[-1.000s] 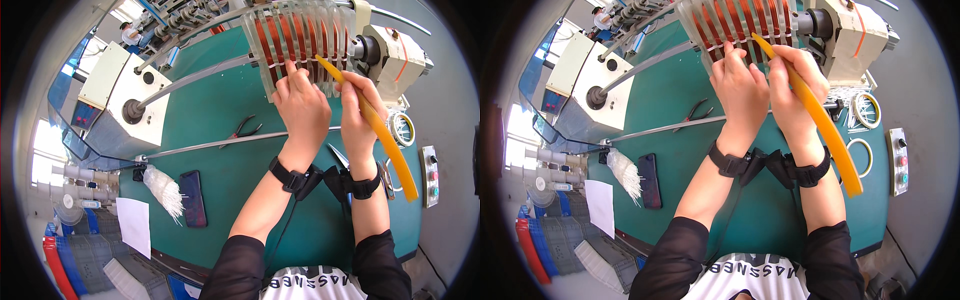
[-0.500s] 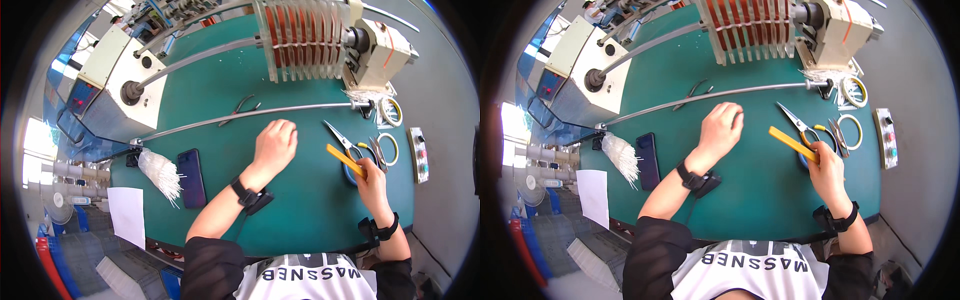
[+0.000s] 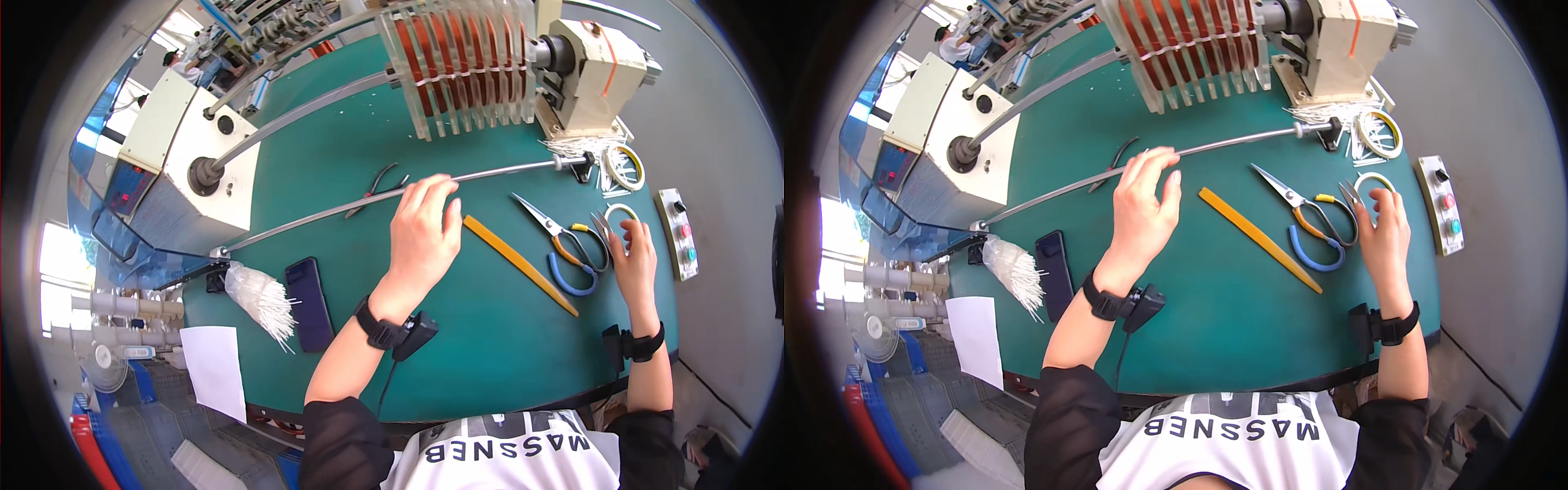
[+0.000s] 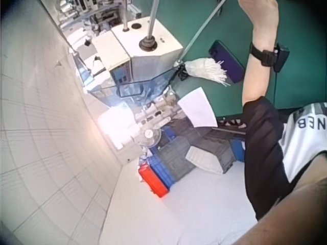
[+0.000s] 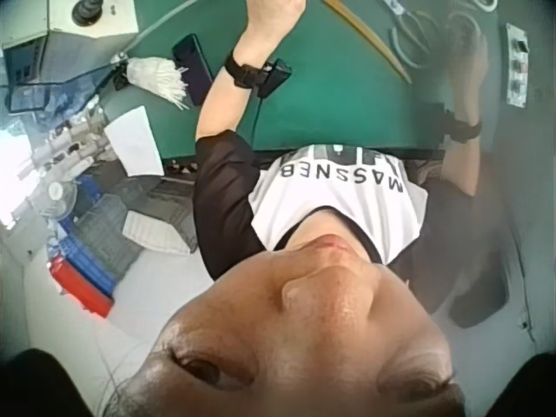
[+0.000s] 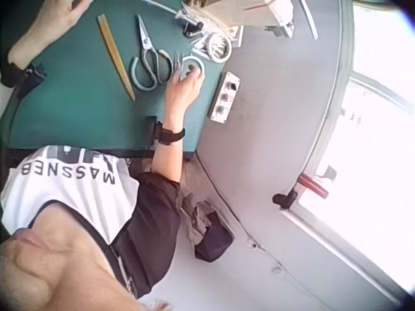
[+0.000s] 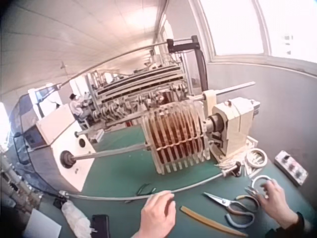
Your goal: Winding copper wire onto components using a specialized machine and securing it with zip ties.
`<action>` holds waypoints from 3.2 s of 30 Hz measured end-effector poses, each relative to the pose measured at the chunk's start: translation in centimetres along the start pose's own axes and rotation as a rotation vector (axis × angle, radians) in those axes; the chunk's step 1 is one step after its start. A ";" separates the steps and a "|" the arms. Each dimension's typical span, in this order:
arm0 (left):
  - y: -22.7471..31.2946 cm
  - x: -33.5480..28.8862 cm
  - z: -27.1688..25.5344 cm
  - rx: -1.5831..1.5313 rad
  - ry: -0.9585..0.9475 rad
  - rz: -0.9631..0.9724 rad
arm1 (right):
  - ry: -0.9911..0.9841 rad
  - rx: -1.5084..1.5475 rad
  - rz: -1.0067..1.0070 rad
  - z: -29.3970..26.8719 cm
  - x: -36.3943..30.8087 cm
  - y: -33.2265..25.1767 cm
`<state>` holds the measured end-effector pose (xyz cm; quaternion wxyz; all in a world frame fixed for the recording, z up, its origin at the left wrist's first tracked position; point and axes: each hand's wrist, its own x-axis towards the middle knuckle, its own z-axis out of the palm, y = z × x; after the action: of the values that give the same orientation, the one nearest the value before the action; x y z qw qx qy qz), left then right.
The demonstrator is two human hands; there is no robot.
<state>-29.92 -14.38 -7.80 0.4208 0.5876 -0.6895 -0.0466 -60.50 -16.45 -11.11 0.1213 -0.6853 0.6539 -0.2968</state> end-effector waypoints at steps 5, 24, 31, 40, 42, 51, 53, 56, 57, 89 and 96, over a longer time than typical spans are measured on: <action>-0.4 5.5 1.5 0.075 0.221 0.097 | -0.033 -0.243 -0.216 1.7 0.6 5.0; -0.3 9.8 6.8 0.384 0.425 -0.023 | -1.046 0.890 0.224 2.4 -2.8 -4.8; 0.1 9.0 6.3 0.233 0.412 0.081 | -0.906 0.928 0.340 2.0 -2.3 -4.0; -0.3 9.6 6.5 0.052 0.325 -0.005 | -0.615 1.027 0.383 0.2 -1.3 -4.6; 0.0 9.4 6.8 0.083 0.308 0.020 | -0.600 1.024 0.382 0.1 -1.0 -4.2; 0.7 9.3 7.9 0.316 0.281 0.032 | -0.522 1.021 0.298 -1.3 3.7 -5.5; 1.3 9.7 8.0 0.314 0.278 0.029 | -0.513 1.014 0.270 -1.7 4.7 -5.8; 2.3 10.2 7.9 0.282 0.268 -0.036 | -0.527 1.044 0.309 -1.7 6.2 -7.4; 2.5 10.4 8.0 0.250 0.263 -0.080 | -0.543 1.060 0.291 -1.5 6.8 -7.8; -8.8 7.2 4.4 -0.049 0.239 -0.156 | -0.498 1.391 0.350 5.1 15.9 -14.1; -8.3 7.2 4.6 -0.059 0.198 -0.182 | -0.501 1.425 0.412 5.5 15.8 -15.1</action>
<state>-26.16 -25.05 -11.60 0.4980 0.6367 -0.5869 -0.0466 -45.47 -31.23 -3.22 0.7285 -0.3535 0.3729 -0.4532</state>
